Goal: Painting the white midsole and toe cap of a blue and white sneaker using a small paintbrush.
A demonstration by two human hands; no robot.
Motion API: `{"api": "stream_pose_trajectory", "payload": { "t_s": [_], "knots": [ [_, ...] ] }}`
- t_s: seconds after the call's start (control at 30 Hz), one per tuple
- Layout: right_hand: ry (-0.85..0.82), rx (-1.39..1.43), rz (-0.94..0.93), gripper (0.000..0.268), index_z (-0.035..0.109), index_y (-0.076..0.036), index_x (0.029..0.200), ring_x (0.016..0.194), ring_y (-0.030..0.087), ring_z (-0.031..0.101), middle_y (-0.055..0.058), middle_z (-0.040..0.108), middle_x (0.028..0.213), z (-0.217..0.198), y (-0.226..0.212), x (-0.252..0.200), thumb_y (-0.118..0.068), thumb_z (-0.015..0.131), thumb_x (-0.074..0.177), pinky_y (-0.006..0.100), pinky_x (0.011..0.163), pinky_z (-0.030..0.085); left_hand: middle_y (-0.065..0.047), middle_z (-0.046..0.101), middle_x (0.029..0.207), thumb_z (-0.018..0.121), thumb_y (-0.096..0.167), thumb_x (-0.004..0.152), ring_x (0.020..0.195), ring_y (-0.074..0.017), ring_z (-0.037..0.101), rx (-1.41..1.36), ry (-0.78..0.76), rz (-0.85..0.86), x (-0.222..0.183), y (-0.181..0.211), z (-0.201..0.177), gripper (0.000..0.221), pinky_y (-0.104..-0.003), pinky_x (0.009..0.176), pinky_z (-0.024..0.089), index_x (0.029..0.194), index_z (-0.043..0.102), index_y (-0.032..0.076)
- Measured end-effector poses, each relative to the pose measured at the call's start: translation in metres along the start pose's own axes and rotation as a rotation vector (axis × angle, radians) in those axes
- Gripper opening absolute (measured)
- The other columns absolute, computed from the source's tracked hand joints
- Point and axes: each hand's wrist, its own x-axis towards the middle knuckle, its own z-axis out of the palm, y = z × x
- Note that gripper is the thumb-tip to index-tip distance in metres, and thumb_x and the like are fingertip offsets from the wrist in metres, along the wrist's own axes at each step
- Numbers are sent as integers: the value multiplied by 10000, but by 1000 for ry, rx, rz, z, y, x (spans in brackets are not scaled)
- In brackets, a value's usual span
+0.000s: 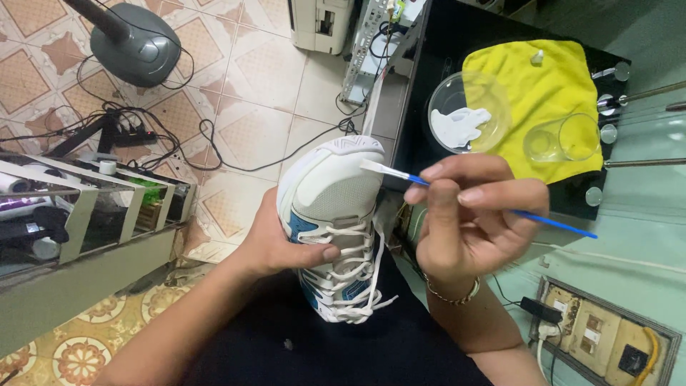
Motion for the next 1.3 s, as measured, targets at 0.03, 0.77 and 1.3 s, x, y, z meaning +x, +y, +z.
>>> {"api": "stream_pose_trajectory", "payload": {
  "t_s": [0.03,0.77,1.3],
  "knots": [
    [-13,-28,2,251,394,-81,1132,719,128,595,177,613,1023,-2,3,-2,30,614,1085,200,614,534,-137,696,1295,887,213,681,1177,-197,653,0,4,-1,0,0,0,890,-344,1059,521,1445,530,-71],
    [-42,-68,15,255,403,-62,1095,719,133,617,194,626,1023,-2,13,-3,42,634,1074,211,639,579,-147,706,1225,871,172,674,1122,-209,673,-77,49,-28,2,-5,-4,861,-353,1022,544,1421,523,-80],
    [-98,-132,-18,276,387,-77,1141,755,144,651,186,616,1065,3,-10,-7,32,633,1080,214,676,606,-110,750,1234,883,179,695,1123,-154,692,169,137,6,-7,16,17,776,-322,1019,555,1382,594,-36]
  ]
}}
